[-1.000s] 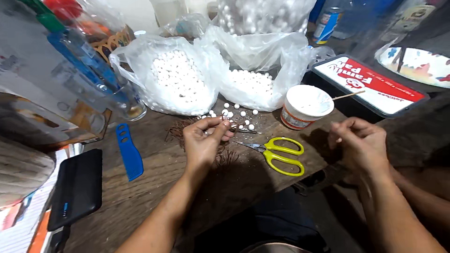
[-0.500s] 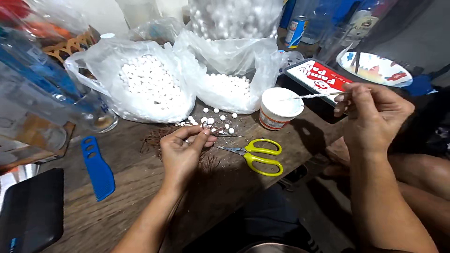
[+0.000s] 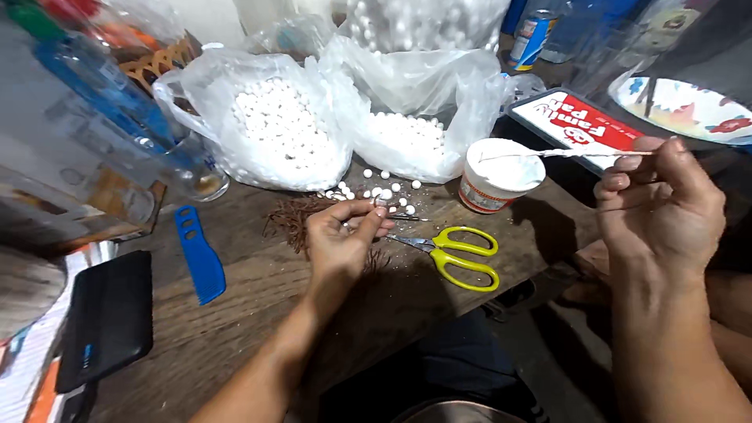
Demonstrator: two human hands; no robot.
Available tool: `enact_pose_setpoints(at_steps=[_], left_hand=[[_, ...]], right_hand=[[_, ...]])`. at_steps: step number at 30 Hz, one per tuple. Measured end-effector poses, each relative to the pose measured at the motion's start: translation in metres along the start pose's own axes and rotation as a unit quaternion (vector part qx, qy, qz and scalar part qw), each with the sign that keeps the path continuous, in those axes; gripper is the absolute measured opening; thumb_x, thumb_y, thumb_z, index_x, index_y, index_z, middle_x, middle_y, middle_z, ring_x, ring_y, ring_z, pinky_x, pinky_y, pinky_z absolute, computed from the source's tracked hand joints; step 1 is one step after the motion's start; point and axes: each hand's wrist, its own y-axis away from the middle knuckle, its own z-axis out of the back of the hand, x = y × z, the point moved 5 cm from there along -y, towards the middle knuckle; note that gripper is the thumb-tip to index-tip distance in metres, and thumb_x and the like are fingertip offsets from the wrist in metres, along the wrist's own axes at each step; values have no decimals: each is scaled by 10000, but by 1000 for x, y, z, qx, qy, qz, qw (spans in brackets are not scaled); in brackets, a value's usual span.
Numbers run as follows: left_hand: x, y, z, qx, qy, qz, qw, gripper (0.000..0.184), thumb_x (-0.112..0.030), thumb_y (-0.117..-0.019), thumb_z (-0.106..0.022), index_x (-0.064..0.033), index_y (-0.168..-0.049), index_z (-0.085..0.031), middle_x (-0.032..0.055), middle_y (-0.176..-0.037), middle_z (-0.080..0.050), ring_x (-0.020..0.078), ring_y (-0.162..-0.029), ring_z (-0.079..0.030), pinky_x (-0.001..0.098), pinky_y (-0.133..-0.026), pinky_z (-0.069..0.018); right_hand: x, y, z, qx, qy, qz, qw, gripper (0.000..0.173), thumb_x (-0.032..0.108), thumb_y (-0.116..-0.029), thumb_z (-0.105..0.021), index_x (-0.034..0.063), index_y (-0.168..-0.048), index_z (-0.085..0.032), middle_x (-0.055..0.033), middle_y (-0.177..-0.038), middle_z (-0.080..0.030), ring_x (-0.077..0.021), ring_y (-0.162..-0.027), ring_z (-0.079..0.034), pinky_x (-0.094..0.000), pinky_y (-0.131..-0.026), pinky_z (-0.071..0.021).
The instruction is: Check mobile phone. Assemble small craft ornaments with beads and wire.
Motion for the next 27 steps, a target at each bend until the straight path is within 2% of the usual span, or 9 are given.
enact_pose_setpoints(at_steps=[4,8,27], left_hand=[[3,0,-2,23,-9,-22,999,98,89,-897,-685,8,-947,-705,-15,-814,-747,61,-670,-723,244,-660,-640],[3,0,-2,23,-4,-21,1000,86,86,-892,-692,15,-937,-712,-5,-806,-745,60,-660,-717,238,-653,-635],[1,1,-1,17,-10,-24,1000,83,85,-895,-697,22,-948,-709,7,-805,-749,55,-669,-722,226,-658,-632]], right_hand=[[-16,23,-41,78,-7,-21,997,440,123,-1102,-269,137,-967,-688,75,-781,-716,-12,-651,-664,-153,-620,-566],[-30,29,-59,113,-3,-26,993,404,110,-1090,-327,126,-971,-714,61,-776,-722,-26,-635,-671,-173,-607,-582],[-33,31,-57,110,16,-16,994,407,88,-1074,-336,124,-941,-720,53,-745,-716,-41,-618,-670,-194,-602,-585]])
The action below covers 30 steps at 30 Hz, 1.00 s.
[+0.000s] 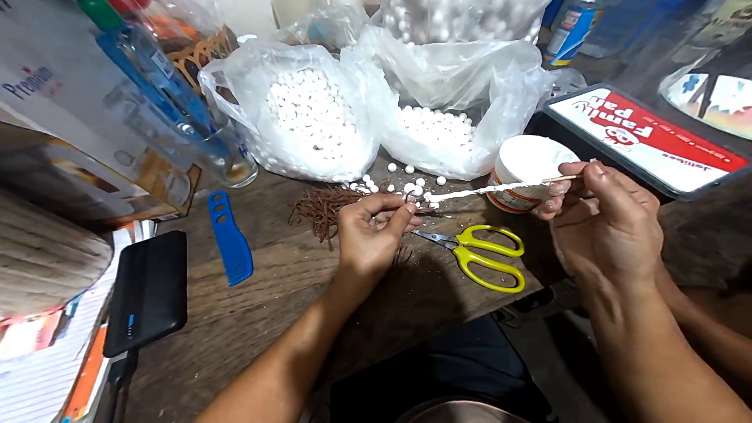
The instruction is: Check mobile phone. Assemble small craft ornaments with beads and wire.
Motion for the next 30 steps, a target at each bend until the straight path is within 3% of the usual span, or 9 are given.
enact_pose_setpoints(at_steps=[30], left_hand=[[-1,0,0,5,-21,-35,999,101,92,-880,-700,33,-962,-706,8,-832,-742,45,-684,-715,221,-660,-628]], right_hand=[[-8,-4,6,-29,-78,-90,992,451,141,-1111,-281,104,-942,-698,47,-732,-687,-24,-626,-653,-153,-611,-561]])
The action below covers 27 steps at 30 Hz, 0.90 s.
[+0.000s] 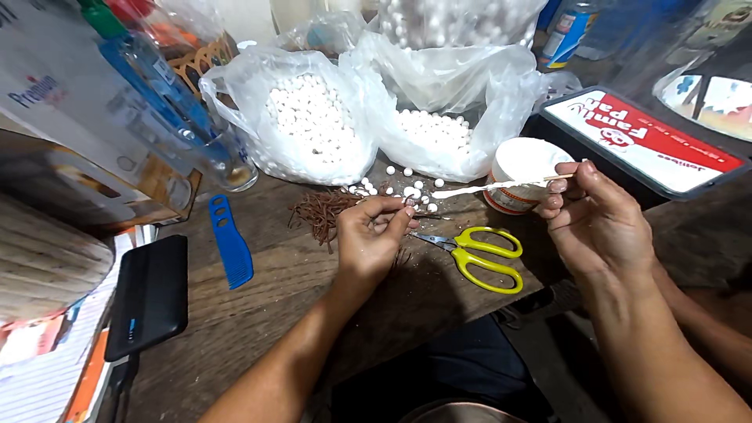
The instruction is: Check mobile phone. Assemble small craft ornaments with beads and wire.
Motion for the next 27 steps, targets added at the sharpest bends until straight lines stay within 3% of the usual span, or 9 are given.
enact_pose_setpoints(at_steps=[7,16,27], left_hand=[[0,1,-1,0,8,20,1000,129,99,-866,-712,36,-979,-705,16,-811,-742,58,-649,-712,233,-642,-632],[-3,1,0,12,-20,-36,999,108,86,-869,-696,53,-972,-697,22,-804,-724,38,-633,-691,213,-617,-618],[-3,1,-1,17,-37,-47,998,96,72,-866,-709,55,-960,-718,44,-843,-713,41,-651,-691,210,-626,-621]], right_hand=[[-1,2,-5,7,-1,2,1000,447,136,-1109,-282,100,-952,-698,35,-742,-698,-28,-626,-660,-155,-607,-568],[-2,4,-15,28,7,14,999,452,120,-1106,-289,100,-942,-710,33,-756,-711,-29,-629,-664,-153,-606,-568],[-2,5,-13,19,29,28,999,441,108,-1101,-301,105,-940,-711,37,-748,-711,-31,-631,-668,-164,-609,-574]])
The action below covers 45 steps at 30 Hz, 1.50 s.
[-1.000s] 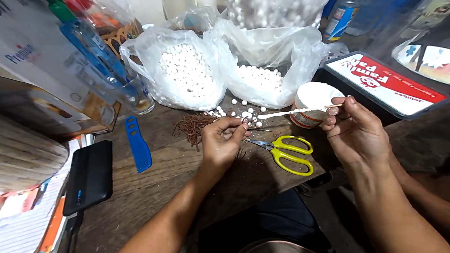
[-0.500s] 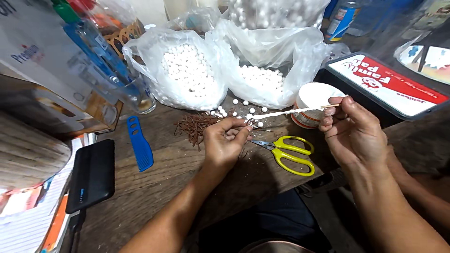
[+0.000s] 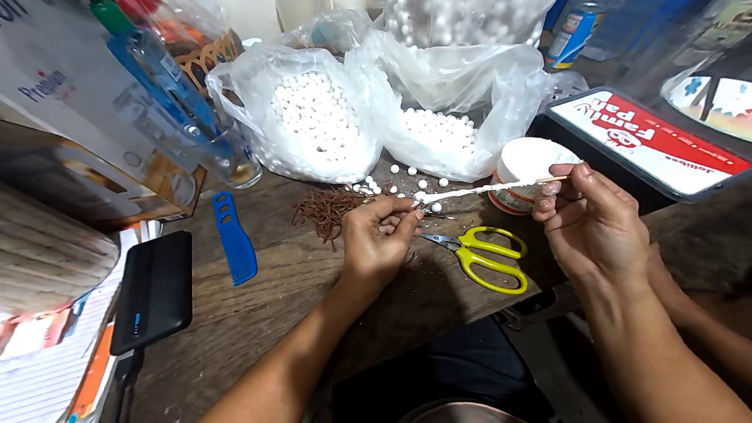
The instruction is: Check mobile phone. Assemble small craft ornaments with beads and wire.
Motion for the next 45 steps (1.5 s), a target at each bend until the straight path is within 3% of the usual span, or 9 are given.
enact_pose_setpoints(at_steps=[15,20,26,30,33,36,40,43,45], left_hand=[[0,1,0,-10,-22,-20,999,97,67,-853,-714,60,-948,-728,50,-840,-703,24,-670,-686,187,-629,-610],[-1,0,2,-11,-28,-26,999,88,53,-866,-713,56,-954,-722,43,-842,-710,13,-655,-670,180,-621,-597],[-6,-11,19,-46,-37,3,998,126,60,-884,-720,42,-1005,-694,9,-871,-710,2,-678,-674,175,-650,-598],[-5,-15,24,-61,-44,-3,997,132,64,-872,-732,38,-998,-699,3,-862,-712,-5,-670,-667,164,-635,-588],[-5,-16,26,-55,-50,-13,997,123,59,-875,-724,36,-990,-691,-11,-851,-709,-23,-656,-660,142,-624,-577],[-4,-15,25,-55,-62,-6,997,125,63,-867,-731,37,-981,-686,1,-850,-704,-14,-659,-658,152,-630,-577],[1,-16,26,-59,-83,11,995,98,61,-856,-746,34,-933,-692,20,-833,-705,3,-655,-664,174,-634,-586],[4,-17,27,-55,-95,17,994,79,51,-860,-745,38,-920,-694,29,-826,-700,2,-657,-658,171,-638,-580],[6,-18,27,-56,-99,16,993,80,45,-859,-752,32,-917,-697,35,-819,-705,9,-637,-662,178,-623,-586]], right_hand=[[8,-1,16,-15,-58,-44,997,460,158,-1118,-265,123,-947,-691,66,-742,-676,-2,-641,-642,-136,-635,-555],[39,-18,69,-84,37,77,993,430,171,-1121,-246,154,-970,-649,87,-784,-693,-16,-683,-661,-163,-660,-564],[38,-35,67,11,352,198,915,238,163,-1059,-475,90,-1043,-701,127,-839,-672,38,-686,-618,-160,-654,-544],[64,-22,48,-11,517,322,793,370,227,-1053,-562,-48,-1281,-656,-193,-1075,-616,-125,-890,-571,-252,-785,-481],[63,3,-5,50,501,392,770,310,151,-1042,-570,-103,-1196,-658,-214,-1114,-654,-117,-972,-639,-239,-868,-528],[14,1,-66,206,511,330,766,197,78,-972,-607,-55,-1030,-741,-173,-922,-719,-216,-805,-688,-365,-742,-574],[-51,-42,-103,321,622,149,699,172,37,-983,-595,-64,-958,-732,-246,-886,-700,-435,-872,-694,-595,-778,-531],[-70,-58,-114,357,676,53,642,202,57,-1012,-568,-75,-969,-715,-277,-953,-685,-474,-977,-665,-617,-816,-503],[-71,-62,-114,355,653,56,666,162,43,-984,-606,-68,-977,-724,-270,-958,-693,-460,-971,-670,-623,-827,-503]])
